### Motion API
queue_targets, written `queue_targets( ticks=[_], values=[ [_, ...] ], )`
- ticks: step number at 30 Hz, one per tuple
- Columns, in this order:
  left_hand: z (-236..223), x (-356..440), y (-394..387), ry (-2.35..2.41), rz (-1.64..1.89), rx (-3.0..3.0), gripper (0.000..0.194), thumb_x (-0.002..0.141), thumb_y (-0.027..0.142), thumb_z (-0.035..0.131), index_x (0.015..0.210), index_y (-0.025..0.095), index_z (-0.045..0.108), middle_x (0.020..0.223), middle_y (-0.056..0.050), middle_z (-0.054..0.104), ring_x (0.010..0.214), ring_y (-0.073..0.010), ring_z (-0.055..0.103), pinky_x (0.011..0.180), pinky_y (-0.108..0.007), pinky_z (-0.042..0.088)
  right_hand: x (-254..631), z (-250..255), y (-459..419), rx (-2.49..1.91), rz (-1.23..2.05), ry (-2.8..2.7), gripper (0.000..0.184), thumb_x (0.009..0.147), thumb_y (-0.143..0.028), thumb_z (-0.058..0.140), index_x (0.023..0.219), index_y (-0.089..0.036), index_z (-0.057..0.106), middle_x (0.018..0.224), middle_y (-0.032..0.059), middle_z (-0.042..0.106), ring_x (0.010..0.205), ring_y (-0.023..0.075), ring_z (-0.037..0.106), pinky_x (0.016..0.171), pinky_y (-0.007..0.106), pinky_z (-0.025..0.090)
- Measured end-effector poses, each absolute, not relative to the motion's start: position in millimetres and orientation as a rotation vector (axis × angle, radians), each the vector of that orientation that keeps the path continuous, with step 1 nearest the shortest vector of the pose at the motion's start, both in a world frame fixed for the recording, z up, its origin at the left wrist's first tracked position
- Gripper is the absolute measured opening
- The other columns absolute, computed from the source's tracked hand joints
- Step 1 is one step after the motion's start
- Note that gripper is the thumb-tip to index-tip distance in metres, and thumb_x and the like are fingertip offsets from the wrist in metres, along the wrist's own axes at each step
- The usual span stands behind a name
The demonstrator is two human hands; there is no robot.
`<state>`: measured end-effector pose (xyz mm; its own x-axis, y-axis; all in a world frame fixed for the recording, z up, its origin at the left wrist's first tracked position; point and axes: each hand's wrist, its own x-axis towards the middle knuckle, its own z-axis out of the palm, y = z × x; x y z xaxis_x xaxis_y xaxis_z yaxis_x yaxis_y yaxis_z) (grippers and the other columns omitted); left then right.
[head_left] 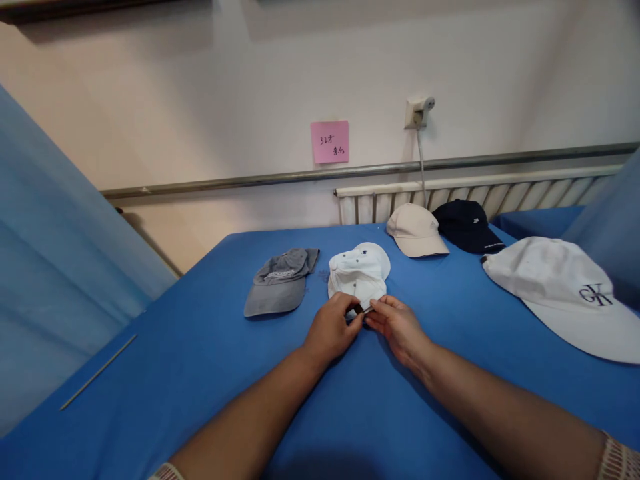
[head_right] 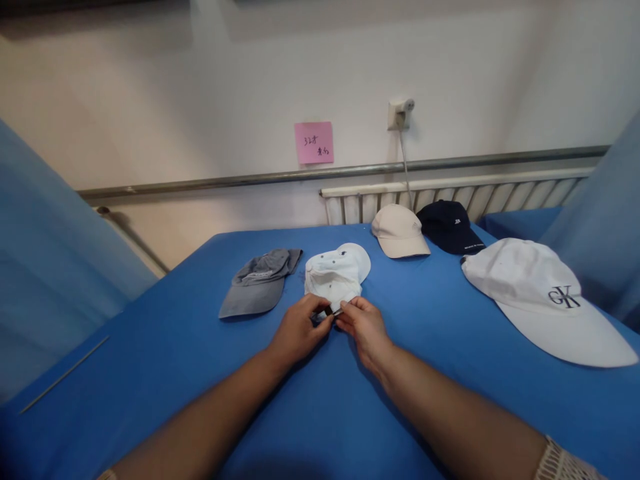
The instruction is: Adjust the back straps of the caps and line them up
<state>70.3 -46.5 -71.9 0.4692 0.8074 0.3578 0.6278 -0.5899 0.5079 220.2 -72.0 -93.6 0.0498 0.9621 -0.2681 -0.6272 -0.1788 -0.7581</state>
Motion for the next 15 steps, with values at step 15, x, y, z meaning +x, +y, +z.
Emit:
queue_targets(
  ticks=[15],
  values=[
    [-69.1,67.8,-46.4,1.194,0.793,2.431,0.014,0.080,0.017,0.059,0.094,0.019,0.063,0.090,-0.004,0.064,0.085,-0.0173,0.059,0.074,-0.028,0.046,217.9,-92.2,-71.8,-0.935,1.469,-0.541,0.033,0.060,-0.038,0.082,0.066,-0.019,0.056,0.069,-0.0013,0.063,0.066,0.0125,0.059,0.066,0.025,0.047]
  ],
)
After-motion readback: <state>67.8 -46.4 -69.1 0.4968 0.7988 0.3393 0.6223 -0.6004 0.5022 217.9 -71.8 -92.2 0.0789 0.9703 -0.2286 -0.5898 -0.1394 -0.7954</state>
